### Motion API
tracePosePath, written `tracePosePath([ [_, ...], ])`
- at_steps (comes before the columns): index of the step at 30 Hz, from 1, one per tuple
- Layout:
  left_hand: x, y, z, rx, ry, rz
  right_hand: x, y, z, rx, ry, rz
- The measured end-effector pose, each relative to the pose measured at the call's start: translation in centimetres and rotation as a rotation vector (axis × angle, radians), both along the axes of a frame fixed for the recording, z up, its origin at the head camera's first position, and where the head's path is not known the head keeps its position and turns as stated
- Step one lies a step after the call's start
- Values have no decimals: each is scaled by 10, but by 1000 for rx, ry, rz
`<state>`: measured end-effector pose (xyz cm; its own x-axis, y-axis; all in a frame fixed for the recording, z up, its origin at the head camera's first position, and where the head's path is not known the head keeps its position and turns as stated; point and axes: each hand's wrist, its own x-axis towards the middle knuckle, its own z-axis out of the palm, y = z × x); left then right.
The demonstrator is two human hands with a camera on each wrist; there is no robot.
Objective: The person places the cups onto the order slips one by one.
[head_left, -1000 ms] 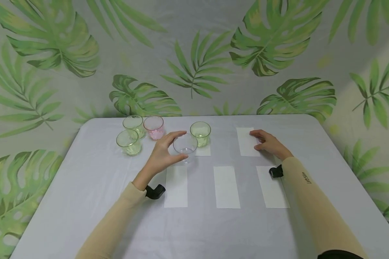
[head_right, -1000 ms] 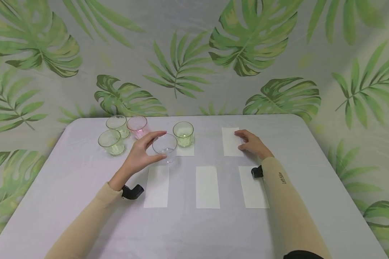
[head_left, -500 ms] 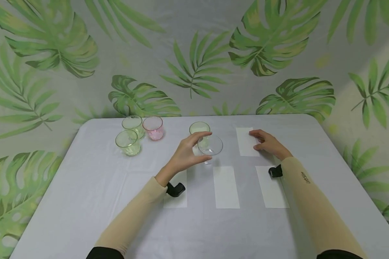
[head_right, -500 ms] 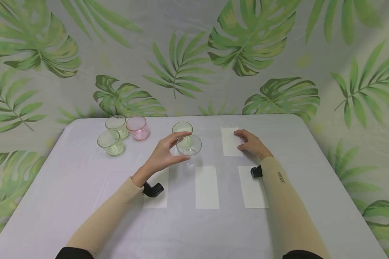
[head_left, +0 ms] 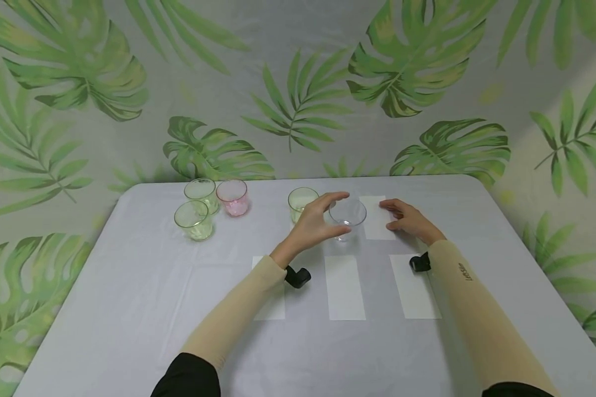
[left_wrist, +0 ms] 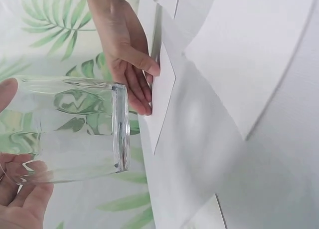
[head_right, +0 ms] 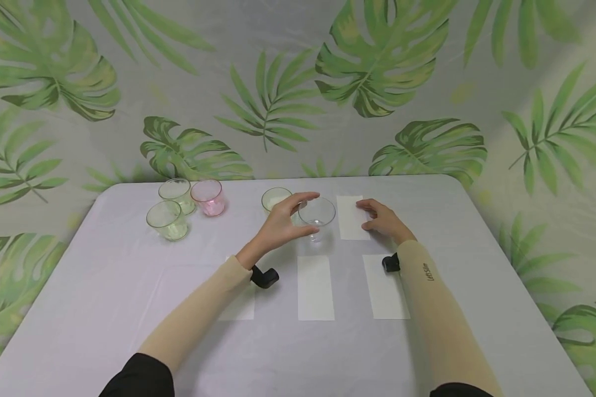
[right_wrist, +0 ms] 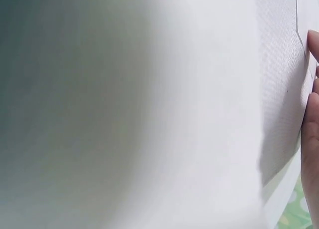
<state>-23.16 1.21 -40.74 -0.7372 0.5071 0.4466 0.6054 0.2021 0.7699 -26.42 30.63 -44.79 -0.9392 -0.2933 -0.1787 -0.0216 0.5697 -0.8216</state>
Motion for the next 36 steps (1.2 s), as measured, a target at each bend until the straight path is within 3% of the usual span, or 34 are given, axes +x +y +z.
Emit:
tracePosePath([
  [20,-33,55,-12,-70,-25,125,1,-2,2,53,-19,-7],
  [36,-45,87,-19,-65,-24,154,0,-1,3,74,-61,-25],
])
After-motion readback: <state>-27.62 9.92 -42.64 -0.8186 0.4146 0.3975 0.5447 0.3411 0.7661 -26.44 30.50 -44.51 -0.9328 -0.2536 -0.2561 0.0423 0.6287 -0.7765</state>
